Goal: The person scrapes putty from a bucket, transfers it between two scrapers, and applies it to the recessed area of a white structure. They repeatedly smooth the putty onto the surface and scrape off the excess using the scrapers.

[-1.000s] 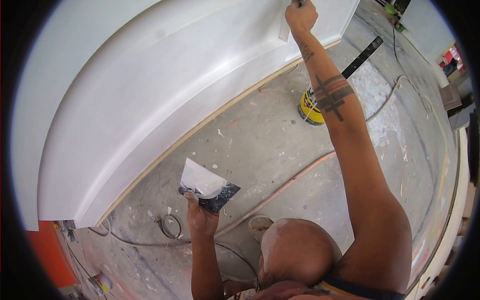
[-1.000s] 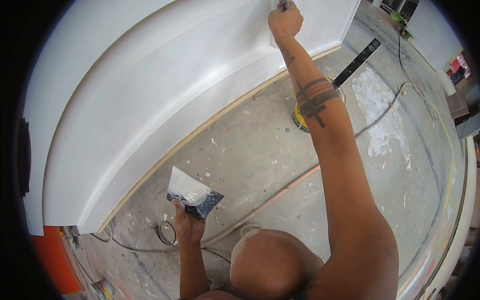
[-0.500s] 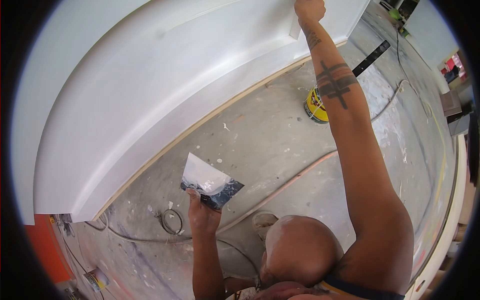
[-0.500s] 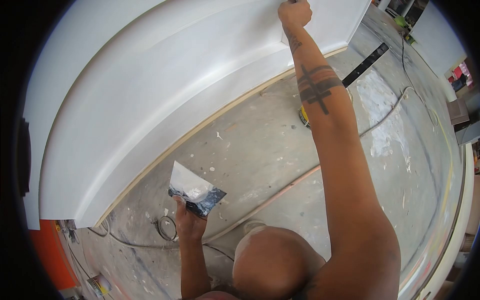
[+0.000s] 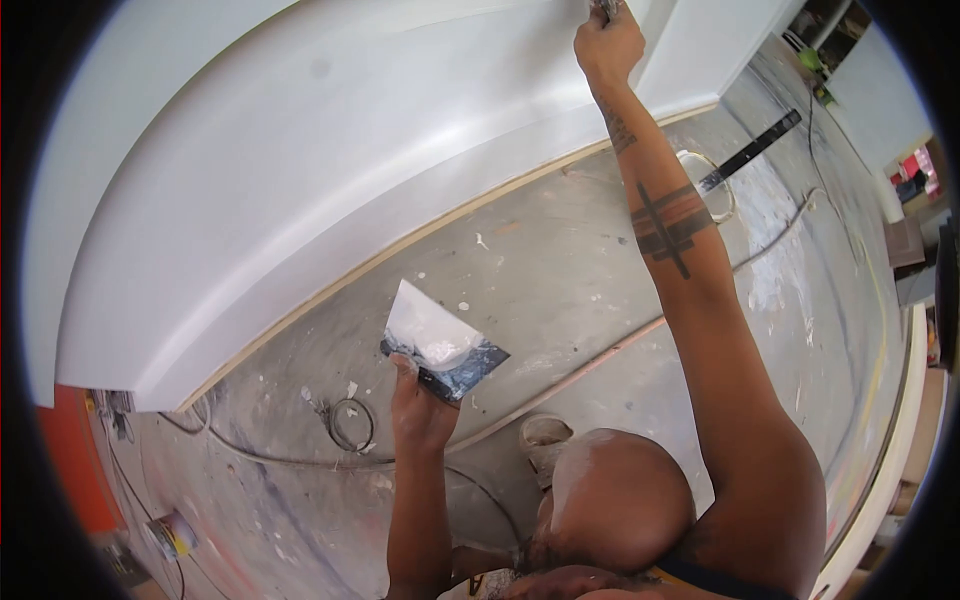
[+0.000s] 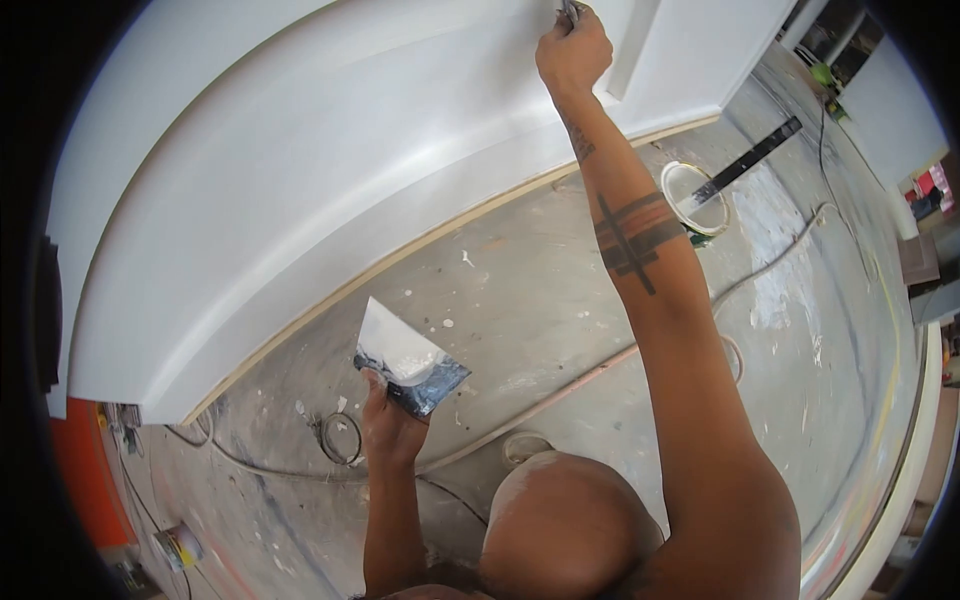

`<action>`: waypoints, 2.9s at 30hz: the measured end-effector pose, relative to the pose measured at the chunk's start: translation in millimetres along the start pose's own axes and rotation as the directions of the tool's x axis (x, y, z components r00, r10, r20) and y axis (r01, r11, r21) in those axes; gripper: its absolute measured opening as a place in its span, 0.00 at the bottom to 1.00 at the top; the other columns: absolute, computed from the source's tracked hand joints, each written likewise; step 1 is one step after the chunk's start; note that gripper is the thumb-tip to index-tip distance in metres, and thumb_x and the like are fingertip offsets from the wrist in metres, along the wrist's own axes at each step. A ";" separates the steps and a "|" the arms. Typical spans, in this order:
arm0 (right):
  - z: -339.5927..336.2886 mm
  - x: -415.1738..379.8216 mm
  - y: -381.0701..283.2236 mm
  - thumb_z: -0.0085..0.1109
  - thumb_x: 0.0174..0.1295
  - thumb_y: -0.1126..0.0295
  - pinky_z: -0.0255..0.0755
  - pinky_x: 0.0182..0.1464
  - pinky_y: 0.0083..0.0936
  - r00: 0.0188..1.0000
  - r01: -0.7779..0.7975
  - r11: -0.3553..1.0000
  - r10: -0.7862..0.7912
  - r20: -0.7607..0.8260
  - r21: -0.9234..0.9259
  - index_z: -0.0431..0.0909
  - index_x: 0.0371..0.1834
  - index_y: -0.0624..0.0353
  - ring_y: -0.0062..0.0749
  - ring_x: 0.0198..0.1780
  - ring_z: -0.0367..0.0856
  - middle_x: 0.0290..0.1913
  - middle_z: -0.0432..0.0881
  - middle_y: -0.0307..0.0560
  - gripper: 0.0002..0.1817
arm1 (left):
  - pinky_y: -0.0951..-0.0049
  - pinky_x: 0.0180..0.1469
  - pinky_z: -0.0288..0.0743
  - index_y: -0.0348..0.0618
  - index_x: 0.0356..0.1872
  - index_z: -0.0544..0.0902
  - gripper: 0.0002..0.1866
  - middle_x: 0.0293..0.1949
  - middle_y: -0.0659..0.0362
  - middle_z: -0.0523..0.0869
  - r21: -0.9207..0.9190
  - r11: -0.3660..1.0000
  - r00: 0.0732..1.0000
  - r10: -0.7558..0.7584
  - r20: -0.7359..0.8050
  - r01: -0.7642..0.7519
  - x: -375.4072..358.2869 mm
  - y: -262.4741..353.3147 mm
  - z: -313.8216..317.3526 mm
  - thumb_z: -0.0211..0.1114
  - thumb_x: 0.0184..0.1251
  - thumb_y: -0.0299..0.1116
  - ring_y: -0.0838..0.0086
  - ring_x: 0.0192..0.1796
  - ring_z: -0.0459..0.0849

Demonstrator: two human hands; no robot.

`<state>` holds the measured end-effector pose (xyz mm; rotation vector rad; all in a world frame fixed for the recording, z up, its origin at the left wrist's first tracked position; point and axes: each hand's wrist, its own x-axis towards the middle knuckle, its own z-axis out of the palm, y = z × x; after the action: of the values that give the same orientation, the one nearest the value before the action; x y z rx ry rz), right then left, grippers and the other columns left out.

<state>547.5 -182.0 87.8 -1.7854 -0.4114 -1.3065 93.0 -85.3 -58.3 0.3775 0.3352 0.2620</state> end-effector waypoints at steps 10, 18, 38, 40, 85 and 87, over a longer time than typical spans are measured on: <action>2.5 -47.5 -132.1 0.53 0.62 0.80 0.77 0.46 0.39 0.997 0.076 0.985 -0.073 -0.024 0.155 0.80 0.50 0.65 0.55 0.43 0.84 0.43 0.84 0.60 0.13 | 0.55 0.71 0.68 0.45 0.70 0.66 0.27 0.66 0.56 0.75 -0.093 0.995 1.000 0.020 0.019 -0.018 -0.3 22.7 -2.6 0.43 0.81 0.52 0.62 0.67 0.75; 18.8 -107.7 -210.9 0.61 0.43 0.81 0.71 0.52 0.45 0.960 0.230 0.941 -0.261 0.101 0.247 0.74 0.54 0.61 0.55 0.51 0.77 0.52 0.79 0.54 0.29 | 0.57 0.69 0.70 0.44 0.68 0.68 0.28 0.65 0.55 0.77 -0.130 0.991 0.999 0.029 0.026 -0.025 0.5 38.7 -10.6 0.48 0.79 0.52 0.62 0.67 0.76; -215.2 -193.0 -131.8 0.58 0.43 0.85 0.54 0.69 0.53 0.229 0.111 0.847 -0.531 0.816 0.520 0.67 0.72 0.40 0.48 0.71 0.63 0.70 0.66 0.47 0.46 | 0.63 0.57 0.79 0.36 0.62 0.75 0.19 0.56 0.53 0.84 -0.021 0.997 0.997 -0.070 0.023 0.070 13.2 31.2 27.7 0.54 0.77 0.37 0.65 0.54 0.85; -221.2 -189.5 -106.4 0.56 0.41 0.86 0.52 0.69 0.55 0.181 0.161 0.909 -0.410 0.894 0.385 0.66 0.72 0.43 0.49 0.72 0.61 0.69 0.66 0.48 0.46 | 0.61 0.60 0.77 0.38 0.62 0.75 0.21 0.55 0.55 0.84 0.039 0.999 1.000 -0.026 -0.009 0.027 18.3 22.4 26.2 0.56 0.77 0.41 0.65 0.55 0.84; 1.1 22.3 102.0 0.56 0.60 0.74 0.77 0.49 0.46 0.877 -0.479 0.872 0.471 -0.094 -0.100 0.82 0.39 0.69 0.61 0.43 0.85 0.37 0.86 0.63 0.09 | 0.65 0.60 0.79 0.40 0.64 0.70 0.25 0.59 0.56 0.79 0.675 0.716 0.913 0.375 -0.159 -0.177 10.9 -46.0 -27.0 0.53 0.79 0.49 0.69 0.58 0.81; 3.2 15.6 99.3 0.56 0.60 0.75 0.77 0.47 0.45 0.899 -0.432 0.898 0.421 -0.122 -0.086 0.81 0.37 0.68 0.61 0.42 0.85 0.36 0.86 0.62 0.08 | 0.65 0.60 0.79 0.40 0.63 0.71 0.25 0.59 0.56 0.79 0.691 0.703 0.908 0.384 -0.169 -0.168 11.0 -47.1 -29.2 0.53 0.79 0.49 0.69 0.58 0.81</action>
<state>624.0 -239.8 57.3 -1.7634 0.1135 -1.1121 101.2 -115.0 -105.7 1.1201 0.6829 0.5065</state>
